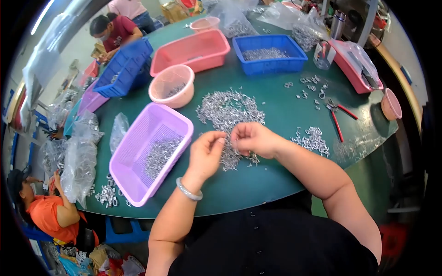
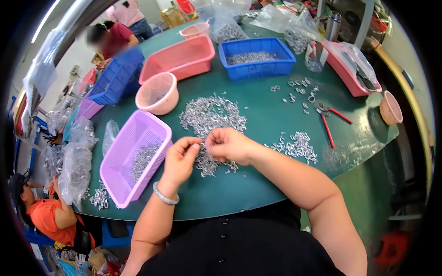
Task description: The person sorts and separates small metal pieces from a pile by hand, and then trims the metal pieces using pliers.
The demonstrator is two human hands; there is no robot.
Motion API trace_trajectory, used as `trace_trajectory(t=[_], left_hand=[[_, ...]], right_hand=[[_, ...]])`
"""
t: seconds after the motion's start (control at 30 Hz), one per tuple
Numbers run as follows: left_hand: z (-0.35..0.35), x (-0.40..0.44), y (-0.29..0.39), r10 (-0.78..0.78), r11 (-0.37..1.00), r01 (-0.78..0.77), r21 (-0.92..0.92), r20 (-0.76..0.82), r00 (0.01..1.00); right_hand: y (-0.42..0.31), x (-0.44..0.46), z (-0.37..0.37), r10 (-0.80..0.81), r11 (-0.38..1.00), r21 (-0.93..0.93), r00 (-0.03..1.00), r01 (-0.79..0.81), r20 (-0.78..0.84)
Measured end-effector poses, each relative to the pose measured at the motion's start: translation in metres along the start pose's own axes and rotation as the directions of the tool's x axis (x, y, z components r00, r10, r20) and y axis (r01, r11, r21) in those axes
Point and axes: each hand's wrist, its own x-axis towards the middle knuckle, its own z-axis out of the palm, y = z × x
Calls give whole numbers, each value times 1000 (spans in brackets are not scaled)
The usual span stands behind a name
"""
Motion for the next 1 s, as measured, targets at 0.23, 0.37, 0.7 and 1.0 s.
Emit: trace_trajectory(t=[0.23, 0.37, 0.7, 1.0], left_hand=[[-1, -8, -5, 12, 992, -7, -123, 39, 999], [1, -8, -5, 50, 994, -45, -96, 45, 998], [7, -8, 5, 292, 950, -291, 113, 5, 956], [3, -9, 0, 314, 947, -312, 80, -13, 949]], right_hand=[[3, 4, -6, 37, 903, 426, 998, -51, 41], [4, 3, -4, 81, 871, 484, 996, -84, 27], [13, 4, -3, 26, 901, 431, 997, -53, 68], [10, 1, 0, 19, 918, 392, 995, -55, 94]])
